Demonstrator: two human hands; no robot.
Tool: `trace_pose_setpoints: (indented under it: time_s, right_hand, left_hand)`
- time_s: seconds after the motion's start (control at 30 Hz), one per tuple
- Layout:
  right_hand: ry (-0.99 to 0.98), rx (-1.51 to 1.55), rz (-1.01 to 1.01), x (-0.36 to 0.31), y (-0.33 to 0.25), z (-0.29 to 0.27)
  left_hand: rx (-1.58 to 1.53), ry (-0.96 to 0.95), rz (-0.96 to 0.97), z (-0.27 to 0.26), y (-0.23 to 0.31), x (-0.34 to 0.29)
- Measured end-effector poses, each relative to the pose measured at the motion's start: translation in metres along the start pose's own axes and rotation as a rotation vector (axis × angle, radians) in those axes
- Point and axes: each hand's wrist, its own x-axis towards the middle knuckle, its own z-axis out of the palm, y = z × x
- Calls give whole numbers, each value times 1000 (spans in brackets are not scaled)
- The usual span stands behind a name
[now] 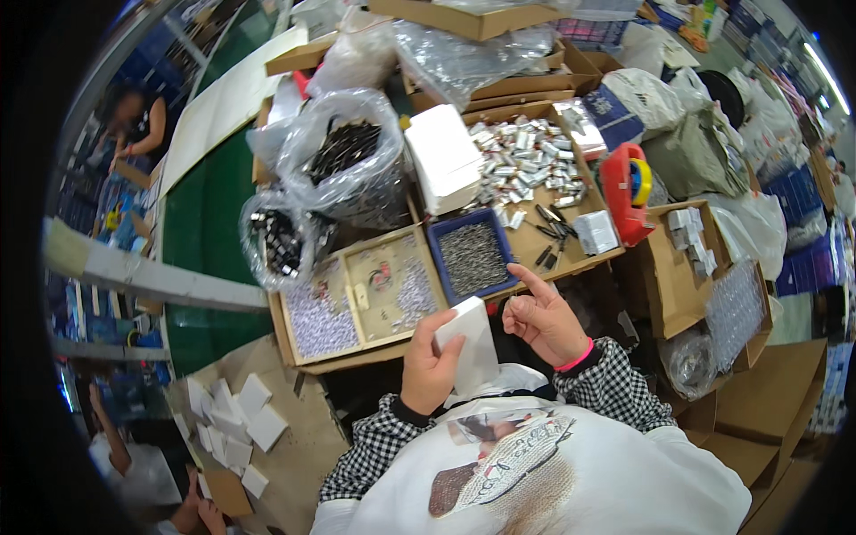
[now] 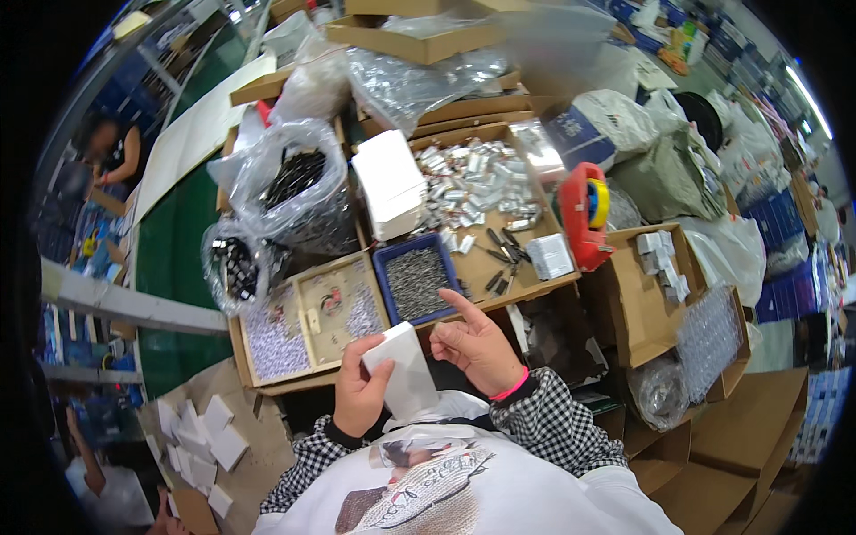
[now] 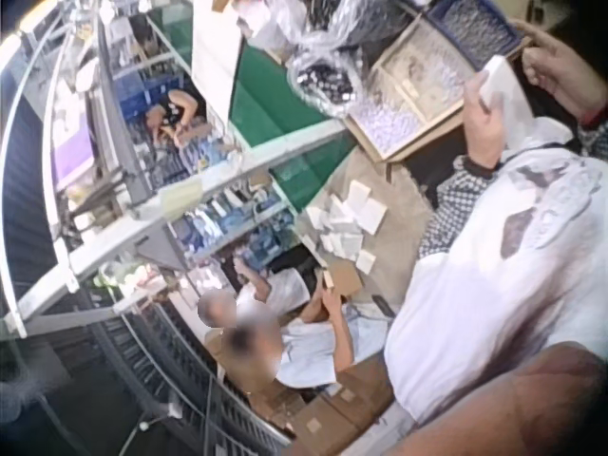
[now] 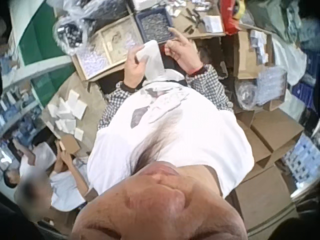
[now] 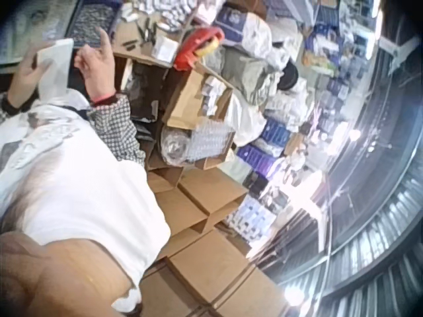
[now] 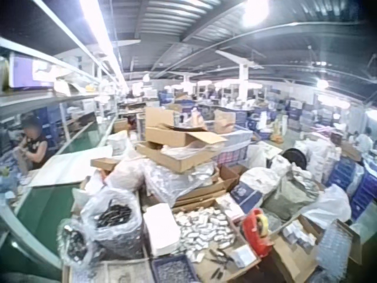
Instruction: The person repeatedly picks small white rectangular boxes and black cylindrical components from trays on a cluttered workbench, inserts the components into the boxes, and closes them. The person occasionally reaches into a larger cardboard box to retrieve more boxes. The task is performed one at a time in a repetitive manner.
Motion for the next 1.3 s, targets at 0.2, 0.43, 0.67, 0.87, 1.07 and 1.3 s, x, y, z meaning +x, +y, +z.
trace_pose_setpoints:
  time_s: [0.2,0.43,0.67,0.87,1.07,1.3]
  right_hand:
    - [42,-31,20,0,31,56]
    - [73,-146,9,0,45,68]
    - [80,-188,15,-2,47,75]
    - [128,-256,87,0,43,77]
    - [21,-818,154,-3,35,57]
    - [-223,-1284,-441,-3,47,27]
  left_hand:
    - [131,55,14,-14,9,-12]
    - [308,110,115,-23,10,-23]
    - [232,103,146,-26,14,-26]
    - [304,11,211,-30,17,-22]
    - [125,9,83,-32,14,-24]
    - [-168,151,-56,-24,1,-17]
